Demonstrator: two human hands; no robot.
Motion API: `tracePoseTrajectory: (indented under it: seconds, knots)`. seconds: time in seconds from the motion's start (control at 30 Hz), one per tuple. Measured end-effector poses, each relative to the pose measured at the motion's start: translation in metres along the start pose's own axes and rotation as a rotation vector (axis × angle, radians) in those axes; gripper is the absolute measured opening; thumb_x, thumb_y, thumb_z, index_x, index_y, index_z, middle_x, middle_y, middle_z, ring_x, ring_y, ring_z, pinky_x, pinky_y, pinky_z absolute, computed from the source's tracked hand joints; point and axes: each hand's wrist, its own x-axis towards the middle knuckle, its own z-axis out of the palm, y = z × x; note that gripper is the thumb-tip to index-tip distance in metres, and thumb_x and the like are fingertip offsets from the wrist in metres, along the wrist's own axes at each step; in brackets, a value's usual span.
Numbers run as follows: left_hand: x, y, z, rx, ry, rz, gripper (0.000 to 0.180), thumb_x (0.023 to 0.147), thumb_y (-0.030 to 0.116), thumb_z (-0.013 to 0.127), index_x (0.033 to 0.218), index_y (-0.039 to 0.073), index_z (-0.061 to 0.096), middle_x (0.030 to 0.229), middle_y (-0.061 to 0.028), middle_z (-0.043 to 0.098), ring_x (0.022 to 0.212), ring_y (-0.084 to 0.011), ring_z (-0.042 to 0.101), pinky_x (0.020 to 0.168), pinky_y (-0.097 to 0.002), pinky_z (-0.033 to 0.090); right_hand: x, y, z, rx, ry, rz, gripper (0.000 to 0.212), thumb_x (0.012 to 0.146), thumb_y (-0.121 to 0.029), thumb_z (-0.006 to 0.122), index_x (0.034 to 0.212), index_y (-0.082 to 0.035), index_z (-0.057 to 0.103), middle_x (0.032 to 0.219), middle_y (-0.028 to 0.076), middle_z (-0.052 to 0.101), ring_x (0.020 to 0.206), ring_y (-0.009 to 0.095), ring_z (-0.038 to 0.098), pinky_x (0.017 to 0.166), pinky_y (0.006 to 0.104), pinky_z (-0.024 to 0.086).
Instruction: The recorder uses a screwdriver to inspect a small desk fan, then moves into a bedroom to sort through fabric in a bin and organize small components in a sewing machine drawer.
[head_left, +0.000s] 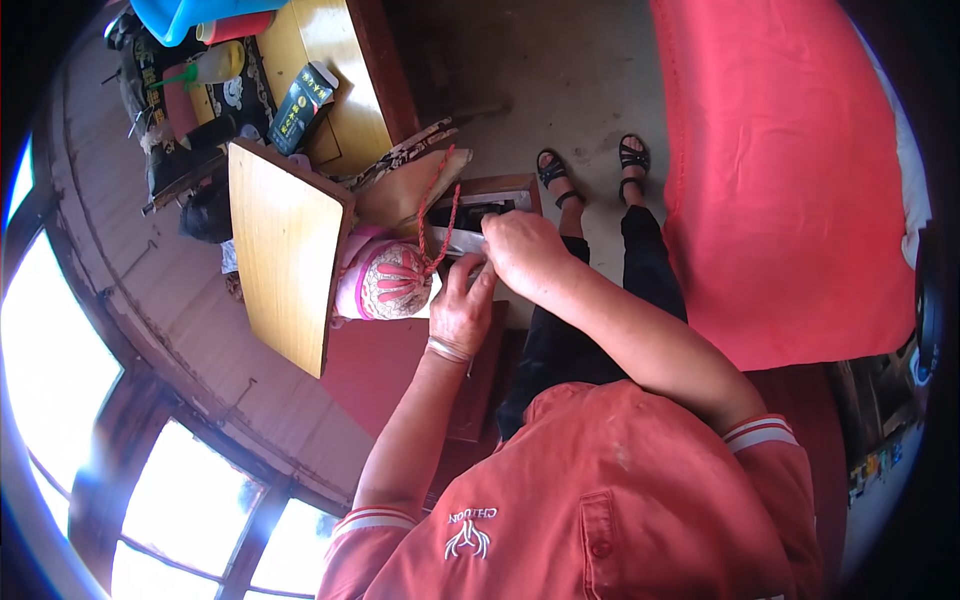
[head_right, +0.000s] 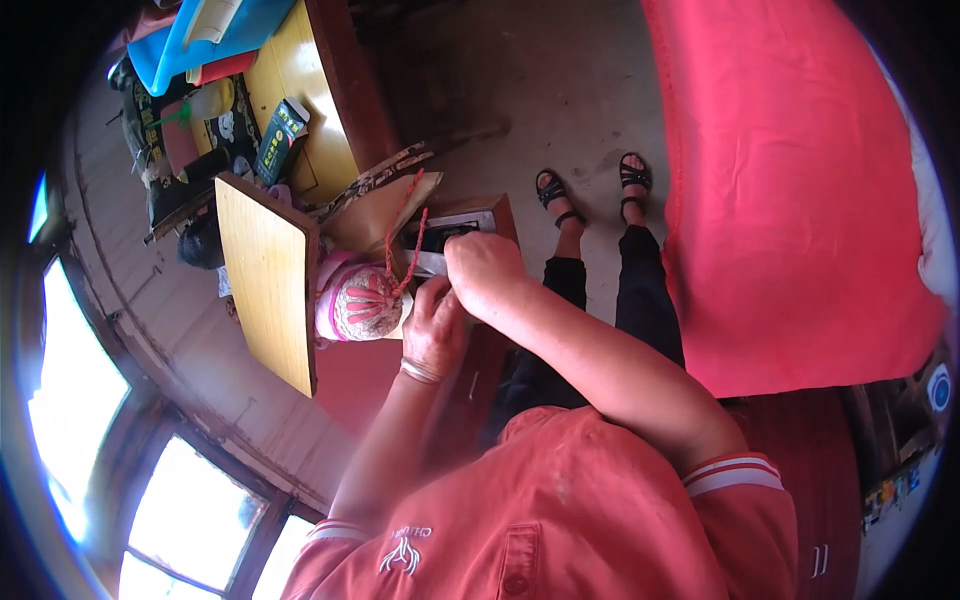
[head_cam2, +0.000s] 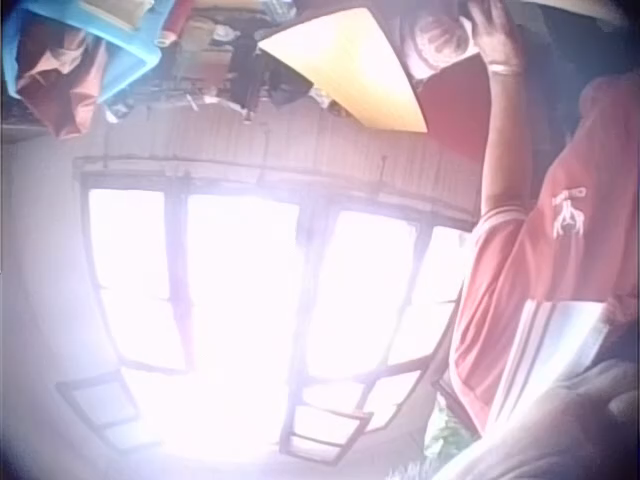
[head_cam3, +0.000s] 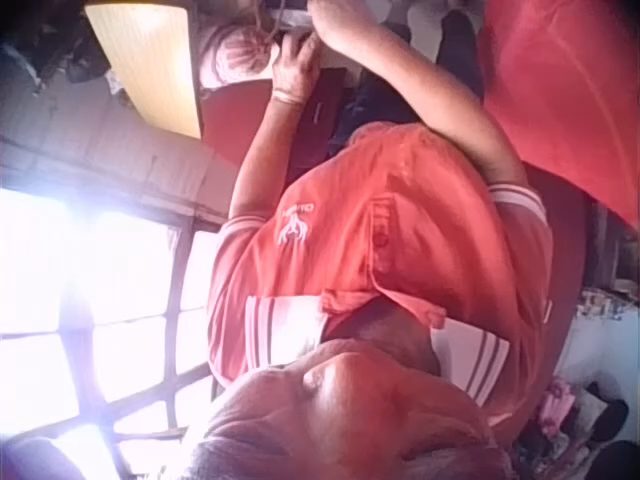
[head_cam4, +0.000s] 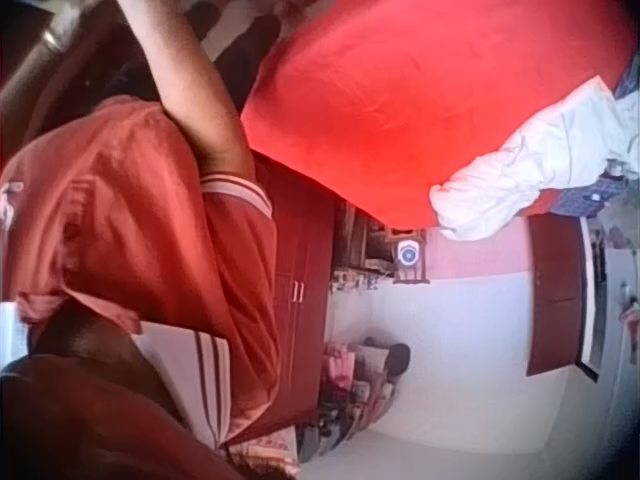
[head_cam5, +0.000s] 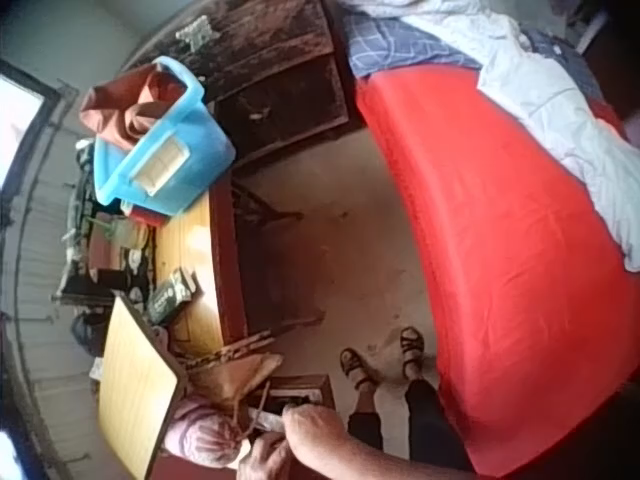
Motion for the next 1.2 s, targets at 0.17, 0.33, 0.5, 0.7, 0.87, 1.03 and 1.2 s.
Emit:
tracePoseTrajectory:
  seconds: [0.17,0.33,0.5,0.7,0.87,1.03,1.2]
  knots:
    - [-0.001,-0.008,0.006,-0.082,-0.005,0.009,0.031,0.076,0.002,0.054,0.107,0.007,0.054,0.105,-0.0117,0.054,0.092,-0.0292,0.058,0.075,-0.0379,0.051,-0.003,-0.001,-0.011,0.017,0.134,-0.045,0.015,0.077,-0.013,0.058,0.087,-0.002,0.057,0.075,0.014,0.063,0.069,0.032,0.064,0.061,0.0401,0.052]
    - [0.006,0.000,0.002,-0.069,-0.042,-0.025,0.034,0.075,0.004,0.055,0.108,0.003,0.054,0.109,-0.0161,0.052,0.102,-0.0331,0.052,0.087,-0.0405,0.044,-0.016,0.007,-0.005,0.200,0.324,-0.065,0.015,0.080,-0.012,0.059,0.093,-0.007,0.053,0.082,0.010,0.061,0.070,0.031,0.061,0.060,0.0404,0.049]
    - [0.008,0.023,-0.011,-0.361,0.124,-0.188,0.028,0.082,0.008,0.057,0.109,0.001,0.055,0.103,-0.0175,0.057,0.094,-0.0370,0.056,0.082,-0.0385,0.046,-0.026,0.005,-0.003,0.227,0.351,-0.169,0.021,0.077,-0.009,0.062,0.095,-0.009,0.051,0.080,0.007,0.057,0.066,0.027,0.060,0.057,0.0365,0.049]
    - [0.001,0.040,-0.027,-1.744,0.145,-0.971,0.042,0.088,0.021,0.044,0.124,-0.001,0.043,0.113,-0.0133,0.056,0.102,-0.0218,0.057,0.085,-0.0314,0.047,-0.045,-0.008,0.003,0.232,0.328,-0.249,0.023,0.074,-0.012,0.066,0.093,-0.008,0.053,0.078,0.005,0.055,0.068,0.024,0.060,0.058,0.0337,0.050]
    - [0.004,0.022,-0.015,-1.270,0.192,-1.097,0.019,0.087,0.011,0.056,0.103,0.001,0.058,0.096,-0.0067,0.063,0.083,-0.0142,0.060,0.072,-0.0263,0.049,-0.067,-0.007,0.011,0.257,0.130,-0.337,0.022,0.073,-0.019,0.067,0.089,-0.006,0.057,0.084,0.007,0.057,0.077,0.023,0.061,0.065,0.0331,0.051]
    - [-0.004,0.033,-0.015,-1.122,0.271,-1.002,0.017,0.088,0.009,0.059,0.101,-0.002,0.059,0.089,-0.0046,0.064,0.075,-0.0097,0.059,0.066,-0.0234,0.049,-0.082,0.016,-0.007,0.535,0.180,-0.299,0.016,0.073,-0.012,0.065,0.086,-0.009,0.057,0.073,0.004,0.056,0.064,0.021,0.061,0.057,0.0322,0.049]
    - [-0.021,0.036,-0.018,-1.088,0.182,-1.017,0.018,0.088,0.011,0.060,0.103,0.000,0.061,0.092,-0.0028,0.065,0.079,-0.0080,0.058,0.070,-0.0228,0.048,-0.074,0.052,-0.020,0.548,0.231,-0.032,0.012,0.075,-0.005,0.063,0.085,-0.008,0.055,0.073,0.004,0.058,0.060,0.021,0.060,0.054,0.0315,0.049]
